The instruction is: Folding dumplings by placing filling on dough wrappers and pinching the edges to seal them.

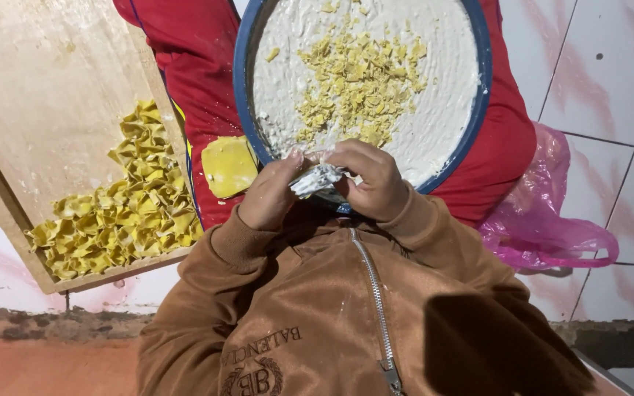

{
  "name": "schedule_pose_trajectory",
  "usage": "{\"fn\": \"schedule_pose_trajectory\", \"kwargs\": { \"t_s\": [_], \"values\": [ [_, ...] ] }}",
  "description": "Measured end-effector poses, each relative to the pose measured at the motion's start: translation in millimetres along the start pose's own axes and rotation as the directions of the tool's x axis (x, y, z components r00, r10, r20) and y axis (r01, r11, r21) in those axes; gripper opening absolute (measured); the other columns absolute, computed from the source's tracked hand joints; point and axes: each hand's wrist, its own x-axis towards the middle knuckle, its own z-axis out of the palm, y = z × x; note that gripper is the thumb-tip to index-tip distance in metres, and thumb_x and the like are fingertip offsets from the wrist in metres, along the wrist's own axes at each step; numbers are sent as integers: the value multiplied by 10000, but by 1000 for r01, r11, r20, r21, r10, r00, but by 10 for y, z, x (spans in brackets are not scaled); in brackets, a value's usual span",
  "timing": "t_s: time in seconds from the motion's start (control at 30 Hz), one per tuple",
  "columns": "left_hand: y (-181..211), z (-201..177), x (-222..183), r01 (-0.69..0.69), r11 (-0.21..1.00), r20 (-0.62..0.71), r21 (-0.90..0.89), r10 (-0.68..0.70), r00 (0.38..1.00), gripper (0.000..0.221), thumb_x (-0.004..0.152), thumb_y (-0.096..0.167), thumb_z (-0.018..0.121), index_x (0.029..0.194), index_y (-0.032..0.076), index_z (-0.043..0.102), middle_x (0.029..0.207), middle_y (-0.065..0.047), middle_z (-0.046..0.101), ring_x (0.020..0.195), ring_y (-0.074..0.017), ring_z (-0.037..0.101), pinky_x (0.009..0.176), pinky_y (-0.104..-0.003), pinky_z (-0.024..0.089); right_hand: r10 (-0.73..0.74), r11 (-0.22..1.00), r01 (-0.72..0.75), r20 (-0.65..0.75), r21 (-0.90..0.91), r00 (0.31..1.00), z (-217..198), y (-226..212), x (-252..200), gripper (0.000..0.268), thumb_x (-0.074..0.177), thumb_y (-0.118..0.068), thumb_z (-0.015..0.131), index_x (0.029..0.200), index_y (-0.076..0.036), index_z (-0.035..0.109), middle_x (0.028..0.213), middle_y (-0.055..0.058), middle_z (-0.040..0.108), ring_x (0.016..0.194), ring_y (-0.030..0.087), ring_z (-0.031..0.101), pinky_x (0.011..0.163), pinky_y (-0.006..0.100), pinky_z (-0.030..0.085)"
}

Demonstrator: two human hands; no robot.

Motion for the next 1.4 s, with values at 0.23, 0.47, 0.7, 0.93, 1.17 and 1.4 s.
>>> {"fn": "schedule_pose_trajectory", "kwargs": {
  "t_s": [0.23,0.47,0.7,0.93,1.17,1.4],
  "values": [
    [80,62,-25,93,996,-76,-11,-93,993,405,1044,306,572,1152,-60,706,1129,-178,688,1089,-283,628,1048,-538,482,35,999,-37,66,19,997,-66,112,-46,102,924,-16,749,999,-41,813,857,143,682,605,282,617,575,360,519],
    [-3,32,-58,178,972,-70,-150,-190,979,300,1008,214,635,1183,-29,660,1098,-216,717,974,-312,743,903,-443,627,181,980,-175,-58,98,982,-212,-14,156,56,899,-21,820,896,7,771,836,146,680,684,241,647,657,348,538],
    [-99,72,-22,74,995,-167,-64,-84,982,319,912,58,753,1186,-94,692,1063,-177,751,879,-222,728,826,-423,652,206,961,-207,27,183,978,-142,-130,163,105,913,-120,820,959,-26,811,853,114,699,694,226,662,681,340,550],
    [-135,-41,1,55,996,-209,77,-38,977,309,862,-14,786,1152,-96,716,1010,-192,758,824,-197,729,747,-395,676,176,970,-177,24,166,984,-88,-121,147,95,923,-107,804,997,-49,817,850,101,668,651,156,597,617,276,508],
    [-136,4,13,113,986,-229,-121,-138,964,392,853,77,811,1187,-91,694,1017,-200,757,845,-237,760,768,-367,674,181,972,-180,8,149,983,-198,-24,104,178,910,-70,815,1078,-22,787,939,170,639,747,233,624,677,343,534],
    [-288,-55,37,122,978,-257,-168,-163,953,363,839,54,822,1145,-101,701,972,-204,745,822,-268,762,760,-374,667,376,910,-385,86,154,922,-292,-55,95,117,980,-98,751,889,-25,734,715,98,616,665,186,614,656,306,492]
  ]
}}
